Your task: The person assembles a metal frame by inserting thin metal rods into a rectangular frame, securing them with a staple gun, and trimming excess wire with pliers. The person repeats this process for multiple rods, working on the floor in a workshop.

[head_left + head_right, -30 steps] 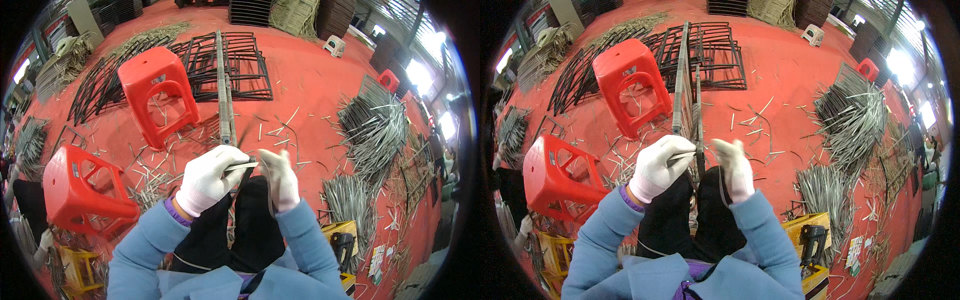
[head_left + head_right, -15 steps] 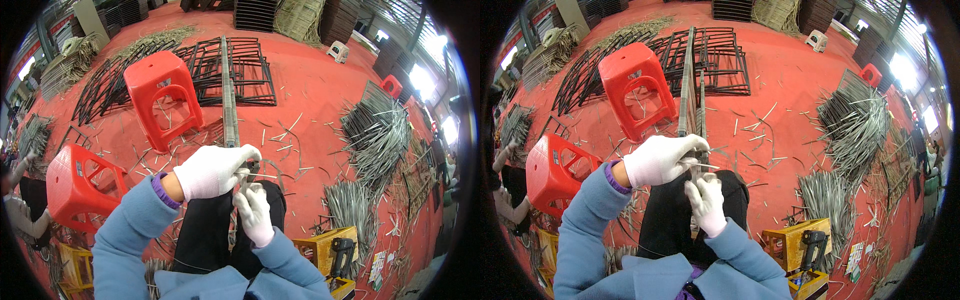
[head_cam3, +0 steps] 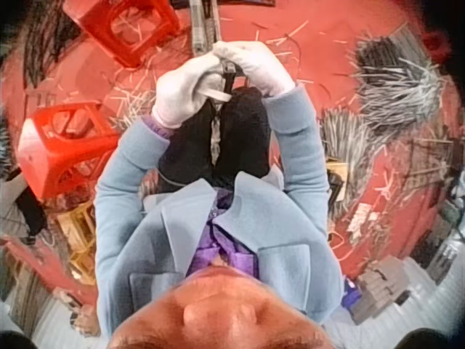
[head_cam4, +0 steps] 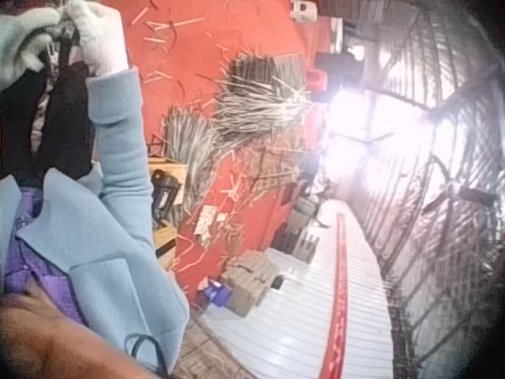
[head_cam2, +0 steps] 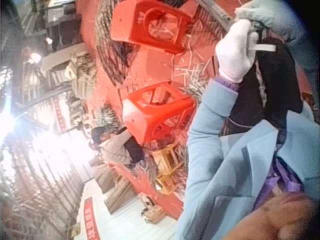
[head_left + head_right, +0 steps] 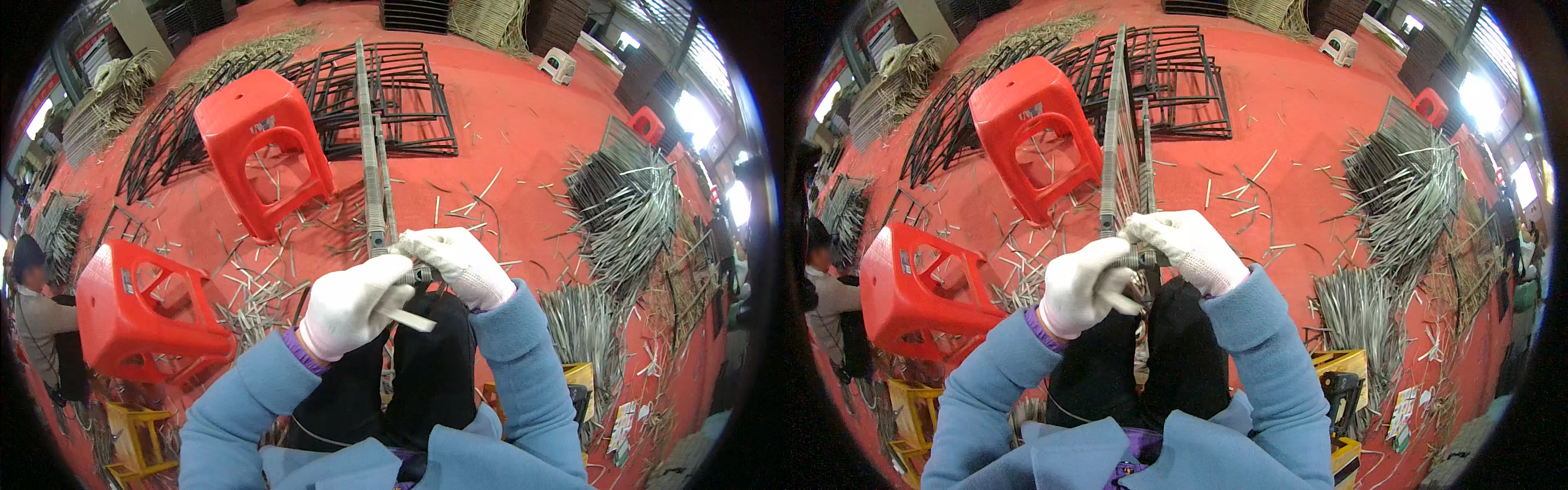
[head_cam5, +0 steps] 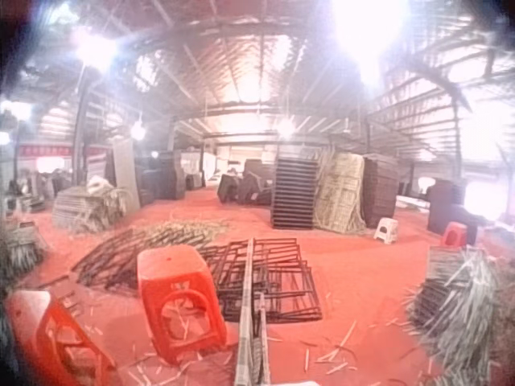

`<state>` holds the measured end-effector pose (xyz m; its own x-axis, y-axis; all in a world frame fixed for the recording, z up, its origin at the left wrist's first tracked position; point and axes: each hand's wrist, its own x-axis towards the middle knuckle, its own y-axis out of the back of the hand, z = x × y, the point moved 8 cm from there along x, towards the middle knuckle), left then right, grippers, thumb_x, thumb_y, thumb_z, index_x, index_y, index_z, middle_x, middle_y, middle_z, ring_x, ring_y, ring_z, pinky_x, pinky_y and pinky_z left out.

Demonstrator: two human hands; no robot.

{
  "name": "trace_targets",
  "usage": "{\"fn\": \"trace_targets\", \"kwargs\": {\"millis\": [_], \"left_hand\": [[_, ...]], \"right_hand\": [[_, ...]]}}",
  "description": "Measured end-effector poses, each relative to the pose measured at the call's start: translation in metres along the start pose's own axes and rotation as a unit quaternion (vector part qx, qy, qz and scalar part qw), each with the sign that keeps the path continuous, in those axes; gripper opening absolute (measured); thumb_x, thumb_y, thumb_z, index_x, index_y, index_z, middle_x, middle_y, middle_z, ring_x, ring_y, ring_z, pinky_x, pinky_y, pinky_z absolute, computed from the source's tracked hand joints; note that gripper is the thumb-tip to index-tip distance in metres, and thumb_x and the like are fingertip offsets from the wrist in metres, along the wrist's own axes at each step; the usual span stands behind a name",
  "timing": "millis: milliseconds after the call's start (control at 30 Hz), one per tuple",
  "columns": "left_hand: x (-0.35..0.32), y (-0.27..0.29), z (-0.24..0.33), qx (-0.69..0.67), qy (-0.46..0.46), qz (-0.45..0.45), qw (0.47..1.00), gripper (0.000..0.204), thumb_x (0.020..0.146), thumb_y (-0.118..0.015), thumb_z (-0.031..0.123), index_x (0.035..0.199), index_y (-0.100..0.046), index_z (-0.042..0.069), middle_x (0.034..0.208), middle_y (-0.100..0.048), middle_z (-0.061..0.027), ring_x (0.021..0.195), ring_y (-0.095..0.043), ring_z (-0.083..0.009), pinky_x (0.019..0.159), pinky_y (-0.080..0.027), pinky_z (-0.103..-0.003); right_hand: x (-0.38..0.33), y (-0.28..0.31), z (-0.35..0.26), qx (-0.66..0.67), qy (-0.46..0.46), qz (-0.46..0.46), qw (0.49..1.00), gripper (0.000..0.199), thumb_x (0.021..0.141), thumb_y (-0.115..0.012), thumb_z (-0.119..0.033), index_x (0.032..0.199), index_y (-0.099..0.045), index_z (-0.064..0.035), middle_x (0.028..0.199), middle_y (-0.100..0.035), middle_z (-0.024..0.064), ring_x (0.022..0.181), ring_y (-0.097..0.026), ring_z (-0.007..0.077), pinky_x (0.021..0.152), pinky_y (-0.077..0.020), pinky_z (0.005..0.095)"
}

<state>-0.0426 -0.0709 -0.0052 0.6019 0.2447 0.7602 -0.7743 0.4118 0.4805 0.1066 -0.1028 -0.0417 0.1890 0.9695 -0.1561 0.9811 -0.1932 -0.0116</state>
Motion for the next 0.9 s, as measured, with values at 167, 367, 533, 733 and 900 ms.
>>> {"fn": "trace_targets", "kwargs": {"millis": [167, 367, 533, 733, 900], "left_hand": [[0.017, 0.01, 0.026, 0.149, -0.031, -0.023, 0.988, 0.057, 0.069, -0.091, 0.017, 0.119, -0.065, 0.009, 0.105, -0.067, -0.0132, 0.086, -0.069, -0.0272, 0.072, -0.059, -0.035], [0.028, 0.015, 0.016, 0.015, 0.113, -0.092, 0.989, 0.032, 0.076, -0.084, 0.009, 0.105, -0.072, 0.005, 0.101, -0.068, -0.0108, 0.087, -0.069, -0.0252, 0.078, -0.057, -0.034], [0.039, 0.007, 0.011, 0.045, 0.144, -0.186, 0.971, 0.019, 0.086, -0.077, 0.012, 0.102, -0.072, 0.005, 0.094, -0.072, -0.0134, 0.084, -0.071, -0.0295, 0.072, -0.055, -0.036], [0.052, 0.002, 0.0, 0.036, 0.165, -0.321, 0.932, 0.024, 0.088, -0.075, 0.018, 0.105, -0.064, 0.004, 0.093, -0.073, -0.0155, 0.09, -0.073, -0.0319, 0.078, -0.057, -0.039], [0.052, -0.005, -0.002, 0.035, 0.172, -0.347, 0.921, 0.023, 0.089, -0.074, 0.017, 0.105, -0.063, 0.004, 0.094, -0.074, -0.0154, 0.091, -0.074, -0.0313, 0.077, -0.057, -0.038]], "right_hand": [[-0.005, 0.001, 0.015, 0.053, -0.085, 0.009, 0.995, 0.038, 0.103, -0.059, -0.031, 0.111, -0.072, 0.0041, 0.102, -0.074, 0.0071, 0.09, -0.067, 0.0102, 0.082, -0.054, 0.0276], [-0.006, 0.0, 0.022, 0.084, -0.075, 0.033, 0.993, 0.035, 0.101, -0.063, -0.033, 0.109, -0.074, -0.0003, 0.098, -0.074, 0.0054, 0.083, -0.067, 0.0094, 0.076, -0.0525, 0.0258], [-0.005, 0.0, 0.025, 0.12, -0.059, 0.029, 0.991, 0.031, 0.097, -0.069, -0.029, 0.105, -0.073, -0.0001, 0.091, -0.071, 0.0039, 0.086, -0.064, 0.0113, 0.08, -0.0502, 0.0278], [-0.138, -0.016, -0.017, -0.312, 0.407, 0.486, 0.707, 0.021, 0.077, -0.078, -0.002, 0.096, -0.069, -0.005, 0.092, -0.065, 0.0102, 0.088, -0.061, 0.031, 0.082, -0.0481, 0.0405], [-0.113, -0.042, 0.023, -0.315, 0.251, 0.421, 0.813, 0.039, 0.071, -0.087, -0.016, 0.104, -0.068, -0.0059, 0.1, -0.064, 0.0116, 0.095, -0.06, 0.0329, 0.088, -0.0471, 0.0442]]}}
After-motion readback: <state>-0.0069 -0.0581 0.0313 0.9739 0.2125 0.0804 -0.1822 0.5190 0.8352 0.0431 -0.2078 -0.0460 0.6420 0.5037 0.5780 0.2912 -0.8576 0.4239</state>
